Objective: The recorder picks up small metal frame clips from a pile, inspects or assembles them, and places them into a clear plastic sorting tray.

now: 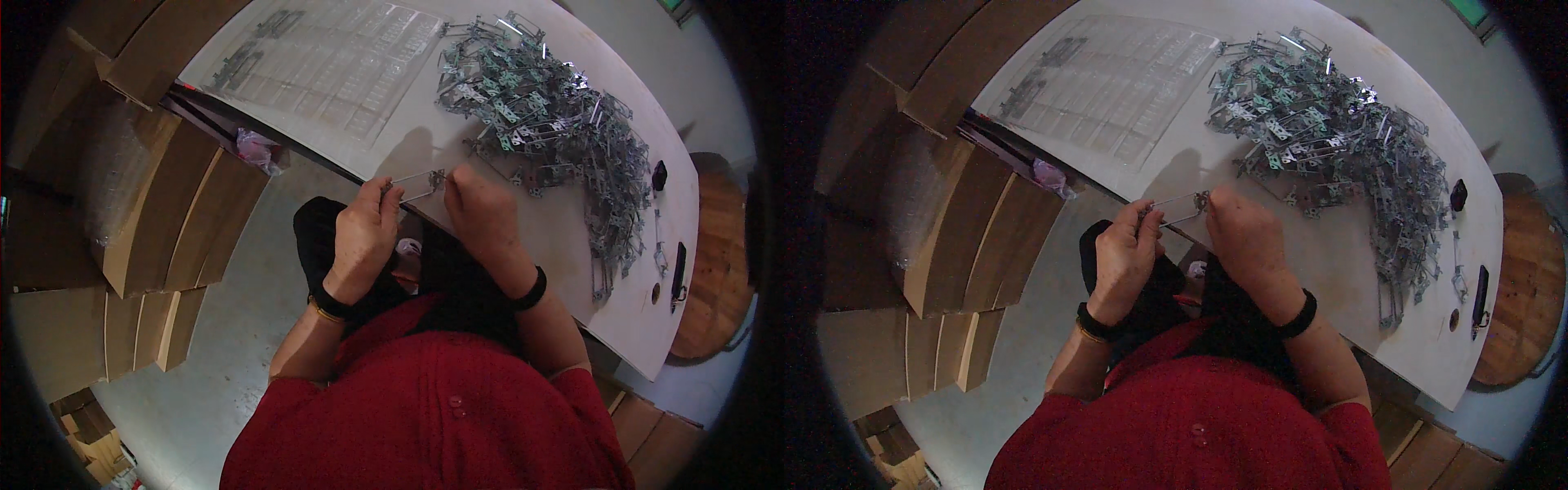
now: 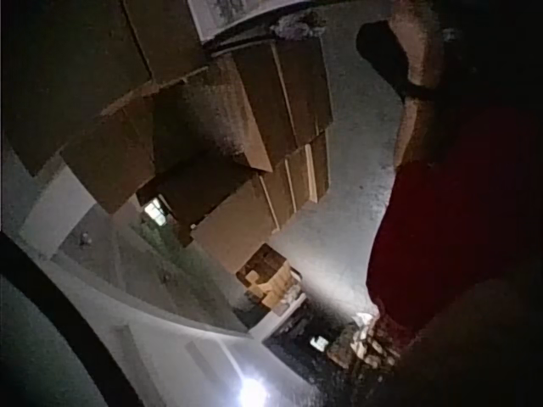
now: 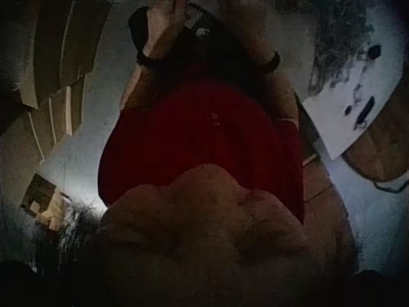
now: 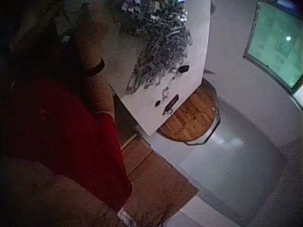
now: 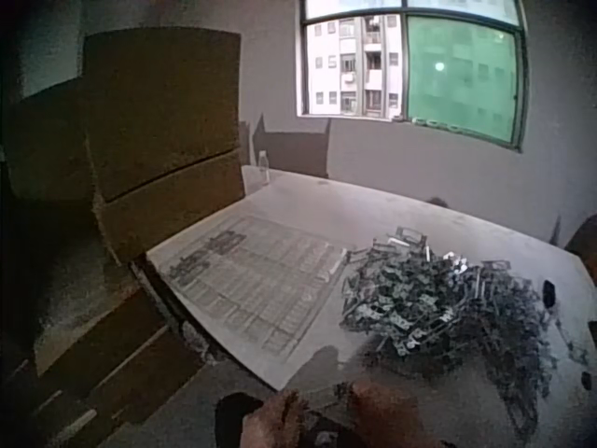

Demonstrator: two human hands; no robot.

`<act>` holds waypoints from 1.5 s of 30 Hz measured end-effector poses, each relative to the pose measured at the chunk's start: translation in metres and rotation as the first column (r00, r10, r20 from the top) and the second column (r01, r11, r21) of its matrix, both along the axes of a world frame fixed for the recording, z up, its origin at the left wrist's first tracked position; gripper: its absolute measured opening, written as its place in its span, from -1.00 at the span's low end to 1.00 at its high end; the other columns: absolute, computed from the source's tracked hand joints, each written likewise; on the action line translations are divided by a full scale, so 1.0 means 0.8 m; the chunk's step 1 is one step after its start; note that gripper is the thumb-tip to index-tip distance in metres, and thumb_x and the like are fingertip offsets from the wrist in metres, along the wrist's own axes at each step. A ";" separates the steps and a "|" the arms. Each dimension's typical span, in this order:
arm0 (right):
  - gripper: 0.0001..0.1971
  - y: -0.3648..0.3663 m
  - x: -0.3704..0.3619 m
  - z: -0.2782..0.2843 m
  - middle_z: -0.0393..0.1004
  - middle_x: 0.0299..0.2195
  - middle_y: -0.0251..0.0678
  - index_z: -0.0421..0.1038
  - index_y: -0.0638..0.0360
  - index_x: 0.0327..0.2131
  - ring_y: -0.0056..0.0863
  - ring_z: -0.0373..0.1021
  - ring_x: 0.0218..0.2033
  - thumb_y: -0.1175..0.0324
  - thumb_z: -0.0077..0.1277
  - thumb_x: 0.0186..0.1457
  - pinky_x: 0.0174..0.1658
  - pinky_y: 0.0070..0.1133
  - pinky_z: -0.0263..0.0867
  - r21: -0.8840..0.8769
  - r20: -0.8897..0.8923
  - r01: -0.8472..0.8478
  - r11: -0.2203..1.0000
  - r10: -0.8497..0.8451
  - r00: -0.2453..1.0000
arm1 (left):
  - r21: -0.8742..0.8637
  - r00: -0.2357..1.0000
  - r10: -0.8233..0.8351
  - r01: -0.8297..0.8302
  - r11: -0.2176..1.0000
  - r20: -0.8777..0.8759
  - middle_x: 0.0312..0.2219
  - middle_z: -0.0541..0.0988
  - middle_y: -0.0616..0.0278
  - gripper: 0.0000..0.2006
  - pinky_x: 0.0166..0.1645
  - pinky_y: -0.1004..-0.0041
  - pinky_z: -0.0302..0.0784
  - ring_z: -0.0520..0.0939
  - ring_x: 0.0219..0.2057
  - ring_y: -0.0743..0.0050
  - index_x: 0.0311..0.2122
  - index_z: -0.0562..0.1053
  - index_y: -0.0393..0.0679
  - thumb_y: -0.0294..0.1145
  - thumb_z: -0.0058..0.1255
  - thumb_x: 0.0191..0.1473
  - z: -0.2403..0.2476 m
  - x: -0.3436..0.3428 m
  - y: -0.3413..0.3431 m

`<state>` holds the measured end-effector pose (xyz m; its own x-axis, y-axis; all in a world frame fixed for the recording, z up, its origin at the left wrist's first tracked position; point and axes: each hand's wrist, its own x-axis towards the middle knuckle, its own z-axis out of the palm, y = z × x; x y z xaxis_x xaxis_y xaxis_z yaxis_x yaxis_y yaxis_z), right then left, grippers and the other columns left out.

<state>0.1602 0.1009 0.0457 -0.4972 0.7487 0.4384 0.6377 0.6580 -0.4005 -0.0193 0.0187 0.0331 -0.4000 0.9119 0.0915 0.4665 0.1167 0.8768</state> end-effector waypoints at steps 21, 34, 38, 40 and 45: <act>-0.86 0.003 0.006 -0.011 0.45 -0.49 -0.18 0.34 0.10 -0.26 -0.07 0.47 -0.46 0.46 0.10 0.12 -0.44 -0.22 0.37 0.068 -0.023 -0.029 0.997 0.031 0.999 | 0.023 0.994 -0.010 0.013 1.000 -0.105 -0.53 0.63 0.15 -0.70 -0.44 0.44 0.55 0.64 -0.60 0.51 0.02 0.52 -0.28 -0.29 0.06 0.32 0.006 0.000 -0.001; -0.80 0.002 0.007 -0.006 0.45 -0.45 -0.20 0.32 0.09 -0.22 -0.10 0.48 -0.42 0.47 0.09 0.08 -0.40 -0.24 0.41 0.093 0.041 -0.045 0.995 0.042 0.998 | 0.024 0.996 -0.014 0.016 1.000 -0.085 -0.54 0.62 0.17 -0.70 -0.44 0.45 0.53 0.63 -0.59 0.52 0.01 0.53 -0.27 -0.28 0.07 0.32 0.003 -0.001 -0.001; -0.81 0.004 0.005 -0.006 0.44 -0.46 -0.21 0.32 0.09 -0.23 -0.10 0.48 -0.42 0.47 0.08 0.08 -0.41 -0.24 0.41 0.092 0.042 -0.049 0.995 0.045 0.998 | 0.034 0.996 -0.010 0.013 0.999 -0.093 -0.55 0.61 0.17 -0.71 -0.44 0.44 0.53 0.63 -0.60 0.52 0.00 0.53 -0.27 -0.28 0.07 0.32 0.000 -0.001 -0.001; -0.82 0.004 0.005 -0.009 0.44 -0.46 -0.21 0.32 0.09 -0.24 -0.09 0.47 -0.43 0.48 0.08 0.09 -0.41 -0.24 0.41 0.093 0.009 -0.042 0.995 0.041 0.999 | 0.038 0.995 -0.006 0.010 0.999 -0.102 -0.56 0.61 0.16 -0.71 -0.45 0.43 0.53 0.63 -0.60 0.51 0.00 0.53 -0.27 -0.29 0.07 0.32 0.000 0.000 -0.001; -0.84 0.004 0.005 -0.007 0.44 -0.46 -0.20 0.33 0.10 -0.25 -0.08 0.47 -0.43 0.49 0.08 0.09 -0.40 -0.23 0.40 0.078 -0.012 -0.054 0.995 0.056 0.998 | 0.007 0.999 -0.010 0.011 1.000 -0.048 -0.36 0.65 -0.19 -0.75 -0.27 0.13 0.61 0.70 -0.30 -0.20 -0.07 0.53 -0.26 -0.31 0.06 0.29 0.009 0.003 -0.001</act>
<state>0.1643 0.1041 0.0402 -0.5301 0.6840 0.5011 0.5944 0.7212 -0.3557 -0.0167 0.0180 0.0405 -0.3854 0.9152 0.1175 0.5096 0.1049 0.8540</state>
